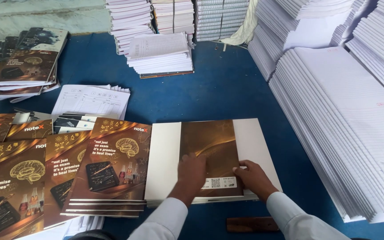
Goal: The person inserts a printed cover sheet into a stack of blank white pages, folds the cover over the pages, and presses the spine to form a notebook. This process is repeated multiple times with identical materials.
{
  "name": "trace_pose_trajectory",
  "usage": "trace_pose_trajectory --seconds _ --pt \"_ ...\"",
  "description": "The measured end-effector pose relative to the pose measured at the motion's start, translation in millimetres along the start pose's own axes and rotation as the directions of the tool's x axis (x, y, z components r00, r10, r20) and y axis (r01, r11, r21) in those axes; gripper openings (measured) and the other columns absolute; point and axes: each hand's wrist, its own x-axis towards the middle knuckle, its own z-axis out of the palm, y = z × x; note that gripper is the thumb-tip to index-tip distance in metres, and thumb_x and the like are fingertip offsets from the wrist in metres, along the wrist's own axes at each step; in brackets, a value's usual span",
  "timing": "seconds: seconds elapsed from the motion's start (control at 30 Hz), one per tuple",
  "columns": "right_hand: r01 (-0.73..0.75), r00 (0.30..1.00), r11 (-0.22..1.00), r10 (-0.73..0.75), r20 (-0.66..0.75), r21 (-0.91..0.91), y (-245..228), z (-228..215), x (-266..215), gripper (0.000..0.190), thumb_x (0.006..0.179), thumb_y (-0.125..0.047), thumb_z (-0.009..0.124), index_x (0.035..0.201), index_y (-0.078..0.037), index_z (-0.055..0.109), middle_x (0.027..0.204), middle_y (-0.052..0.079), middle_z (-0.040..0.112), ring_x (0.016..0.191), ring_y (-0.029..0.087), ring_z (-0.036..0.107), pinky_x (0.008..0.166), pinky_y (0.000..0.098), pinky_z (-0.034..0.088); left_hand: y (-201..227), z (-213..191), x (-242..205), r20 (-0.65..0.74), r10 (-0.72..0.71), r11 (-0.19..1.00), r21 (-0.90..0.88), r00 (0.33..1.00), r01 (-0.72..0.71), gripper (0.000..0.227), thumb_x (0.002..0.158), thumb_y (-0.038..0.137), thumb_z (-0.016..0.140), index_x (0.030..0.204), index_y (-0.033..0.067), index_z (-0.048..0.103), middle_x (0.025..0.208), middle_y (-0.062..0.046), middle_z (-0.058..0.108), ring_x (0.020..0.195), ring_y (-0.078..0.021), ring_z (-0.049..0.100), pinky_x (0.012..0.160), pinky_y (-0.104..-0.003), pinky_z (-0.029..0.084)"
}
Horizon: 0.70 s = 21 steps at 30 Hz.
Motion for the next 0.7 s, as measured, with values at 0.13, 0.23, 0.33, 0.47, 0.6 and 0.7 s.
trace_pose_trajectory --seconds 0.13,0.23,0.33,0.47,0.6,0.7 --pt "0.08 0.996 0.996 -0.081 0.028 0.039 -9 -1 -6 0.051 0.101 -0.042 0.049 0.124 0.001 0.065 0.101 0.018 0.072 0.091 0.029 0.07 0.084 0.0414 0.058 33 -27 -18 0.168 -0.071 0.957 -0.265 0.983 0.114 0.087 0.081 0.033 0.079 0.154 0.0144 0.036 0.155 -0.027 0.032 0.147 -0.0489 0.028 0.115 -0.054 0.039" --pt "0.079 0.992 0.991 -0.089 0.094 0.107 -20 -4 -17 0.069 0.103 -0.053 0.038 0.119 0.005 0.071 0.098 0.019 0.074 0.088 0.028 0.07 0.083 0.0393 0.056 58 -55 -26 0.308 -0.077 0.909 -0.369 0.948 0.193 0.123 0.075 0.052 0.085 0.163 0.0162 0.007 0.164 -0.031 0.008 0.153 -0.0506 0.008 0.118 -0.06 0.031" --pt "0.114 0.977 0.966 -0.151 0.15 0.23 -32 -6 -28 0.074 0.099 -0.059 0.031 0.12 0.001 0.069 0.1 0.015 0.076 0.093 0.024 0.073 0.086 0.0358 0.057 69 -74 -33 0.277 -0.096 0.896 -0.394 0.956 0.204 0.127 0.076 0.052 0.083 0.164 0.0167 -0.002 0.165 -0.031 0.004 0.154 -0.0516 0.005 0.117 -0.06 0.034" --pt "0.127 0.976 0.963 -0.164 0.143 0.237 -36 -9 -31 0.078 0.099 -0.062 0.029 0.121 0.0 0.07 0.099 0.02 0.077 0.091 0.028 0.072 0.084 0.0378 0.057 67 -78 -35 0.089 -0.137 0.893 -0.421 0.987 0.162 0.103 0.089 0.037 0.072 0.162 0.0101 0.004 0.163 -0.033 0.011 0.15 -0.0535 0.018 0.117 -0.055 0.036" --pt "0.14 0.99 0.99 -0.14 0.012 0.033 -27 -11 -21 0.069 0.099 -0.057 0.041 0.124 -0.001 0.072 0.11 0.02 0.075 0.098 0.029 0.072 0.088 0.041 0.058 48 -83 -35 -0.118 -0.181 0.913 -0.388 0.976 0.122 0.072 0.096 0.019 0.056 0.158 0.0033 0.022 0.153 -0.033 0.035 0.137 -0.0457 0.046 0.112 -0.051 0.041" --pt "0.09 0.974 0.931 -0.156 -0.163 -0.353 -12 -13 -9 0.058 0.095 -0.052 0.055 0.129 -0.007 0.07 0.123 0.016 0.072 0.111 0.03 0.07 0.097 0.0425 0.056 25 -98 -38 -0.197 -0.207 0.906 -0.408 0.958 0.111 0.064 0.097 0.015 0.052 0.156 0.0023 0.029 0.141 -0.027 0.054 0.126 -0.04 0.059 0.108 -0.049 0.046"
